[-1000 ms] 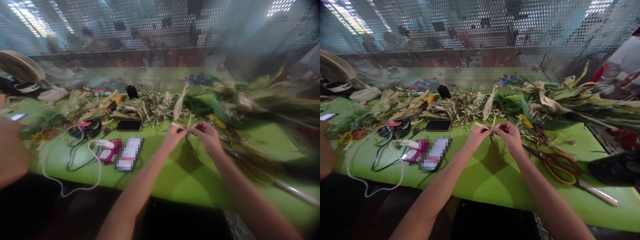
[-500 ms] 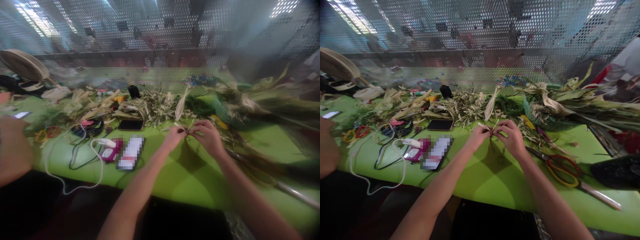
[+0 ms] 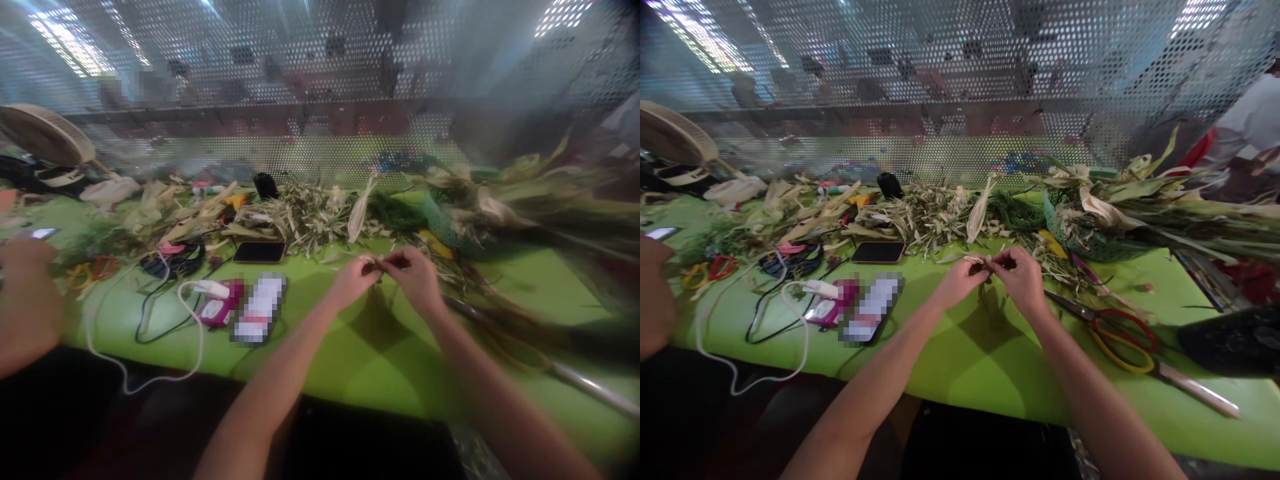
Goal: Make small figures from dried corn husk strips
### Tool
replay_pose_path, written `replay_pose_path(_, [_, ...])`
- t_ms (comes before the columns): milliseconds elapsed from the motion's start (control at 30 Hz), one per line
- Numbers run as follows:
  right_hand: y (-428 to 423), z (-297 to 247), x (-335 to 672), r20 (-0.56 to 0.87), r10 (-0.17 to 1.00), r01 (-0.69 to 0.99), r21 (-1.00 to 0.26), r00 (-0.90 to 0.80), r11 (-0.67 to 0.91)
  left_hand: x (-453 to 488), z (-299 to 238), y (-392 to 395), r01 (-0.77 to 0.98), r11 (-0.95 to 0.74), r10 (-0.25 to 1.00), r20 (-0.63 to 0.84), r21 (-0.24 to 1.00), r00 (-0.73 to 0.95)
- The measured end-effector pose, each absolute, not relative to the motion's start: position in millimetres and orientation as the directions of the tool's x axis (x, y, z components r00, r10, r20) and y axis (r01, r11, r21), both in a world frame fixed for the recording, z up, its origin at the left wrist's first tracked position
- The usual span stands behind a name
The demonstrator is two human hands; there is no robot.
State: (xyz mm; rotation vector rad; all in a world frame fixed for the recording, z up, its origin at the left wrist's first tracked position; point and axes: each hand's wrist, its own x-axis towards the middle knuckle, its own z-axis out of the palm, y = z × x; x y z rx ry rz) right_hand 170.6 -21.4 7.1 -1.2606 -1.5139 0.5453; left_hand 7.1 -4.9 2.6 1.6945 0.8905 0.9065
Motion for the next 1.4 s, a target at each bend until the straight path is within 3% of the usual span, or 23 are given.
replay_pose_path(400, [-27.0, 14.3, 164.9, 0.231, 0.952, 0.257, -0.95, 0.2, 0.176, 12.3, 0.4, -5.7, -0.014, -0.073, 0.935, 0.073, 0.997, 0.346])
replay_pose_path(567, [-23.5, 11.8, 161.6, 0.116, 0.976, 0.022, -0.993, 0.186, 0.114, 12.3, -2.0, -5.6, 0.021, -0.121, 0.925, 0.105, 0.992, 0.364])
replay_pose_path(700, [-22.4, 8.6, 158.9, 0.153, 0.977, -0.06, -0.985, 0.148, 0.163, 13.9, -1.4, -5.8, -0.005, -0.106, 0.931, 0.101, 0.994, 0.352])
replay_pose_path(833, [-24.2, 6.8, 157.9, 0.205, 0.954, 0.034, -0.979, 0.216, 0.203, 16.3, 3.3, -8.3, -0.093, 0.013, 0.942, 0.019, 0.996, 0.334])
replay_pose_path(933, [-27.2, 7.6, 158.6, 0.373, 0.896, 0.267, -0.913, 0.241, 0.308, 17.0, 5.0, -8.8, -0.148, 0.078, 0.952, -0.03, 0.986, 0.306])
replay_pose_path(1100, [-31.2, 10.6, 163.1, 0.604, 0.792, 0.561, -0.687, 0.089, 0.461, 14.8, 0.4, -5.3, -0.14, 0.108, 0.956, -0.064, 0.984, 0.285])
replay_pose_path(1300, [-29.8, 10.8, 172.3, 0.679, 0.723, 0.684, -0.468, -0.127, 0.559, 11.8, 1.4, -2.7, -0.114, 0.146, 0.944, -0.105, 0.983, 0.311])
replay_pose_path(1400, [-29.1, 13.4, 175.8, 0.683, 0.695, 0.706, -0.378, -0.225, 0.6, 9.3, 2.3, -1.9, -0.014, 0.126, 0.94, -0.115, 0.992, 0.322])
